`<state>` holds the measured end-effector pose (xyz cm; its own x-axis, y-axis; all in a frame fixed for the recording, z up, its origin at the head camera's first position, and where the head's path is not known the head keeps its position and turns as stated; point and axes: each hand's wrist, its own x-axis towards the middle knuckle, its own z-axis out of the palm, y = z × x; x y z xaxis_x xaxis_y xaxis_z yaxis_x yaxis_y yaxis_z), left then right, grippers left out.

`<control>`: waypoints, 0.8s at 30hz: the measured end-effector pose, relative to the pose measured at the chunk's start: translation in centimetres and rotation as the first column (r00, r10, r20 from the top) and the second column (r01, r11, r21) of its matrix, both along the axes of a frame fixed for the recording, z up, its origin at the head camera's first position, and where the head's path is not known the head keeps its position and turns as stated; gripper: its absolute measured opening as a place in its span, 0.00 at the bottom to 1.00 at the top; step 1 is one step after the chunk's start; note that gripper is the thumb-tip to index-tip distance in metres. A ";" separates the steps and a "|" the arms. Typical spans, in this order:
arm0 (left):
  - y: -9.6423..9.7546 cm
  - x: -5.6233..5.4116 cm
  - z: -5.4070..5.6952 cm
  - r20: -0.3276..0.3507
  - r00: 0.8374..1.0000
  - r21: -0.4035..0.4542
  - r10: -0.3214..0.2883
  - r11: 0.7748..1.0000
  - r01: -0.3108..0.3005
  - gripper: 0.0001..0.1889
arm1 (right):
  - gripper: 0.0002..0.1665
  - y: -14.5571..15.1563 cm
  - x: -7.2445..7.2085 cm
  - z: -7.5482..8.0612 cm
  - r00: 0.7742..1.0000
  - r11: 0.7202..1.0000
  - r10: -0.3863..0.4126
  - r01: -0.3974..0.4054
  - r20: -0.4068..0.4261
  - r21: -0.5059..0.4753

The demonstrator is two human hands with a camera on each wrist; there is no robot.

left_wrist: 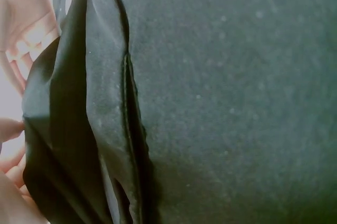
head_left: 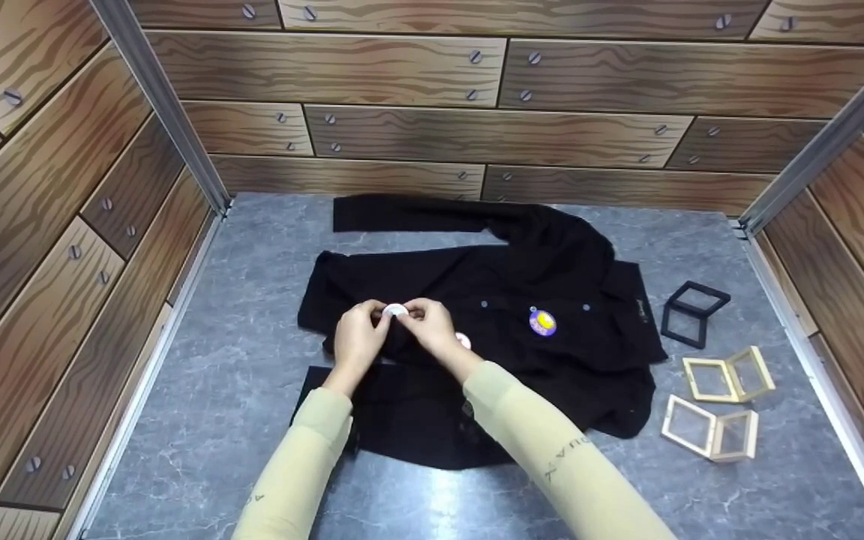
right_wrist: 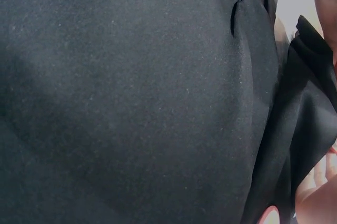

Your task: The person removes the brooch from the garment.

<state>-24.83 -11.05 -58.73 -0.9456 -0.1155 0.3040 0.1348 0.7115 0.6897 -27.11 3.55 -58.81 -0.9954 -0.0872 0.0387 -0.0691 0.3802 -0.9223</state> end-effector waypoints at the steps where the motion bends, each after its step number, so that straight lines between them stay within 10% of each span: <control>1: 0.0 0.0 0.0 0.003 1.000 0.001 0.002 1.000 -0.002 0.06 | 0.11 0.0 0.0 0.0 1.000 1.000 0.000 0.000 -0.004 -0.002; 24: -0.1 -0.2 0.0 0.069 0.997 0.041 0.021 0.999 -0.023 0.06 | 0.11 -0.4 0.1 -0.3 0.999 1.000 -0.018 0.018 -0.031 0.002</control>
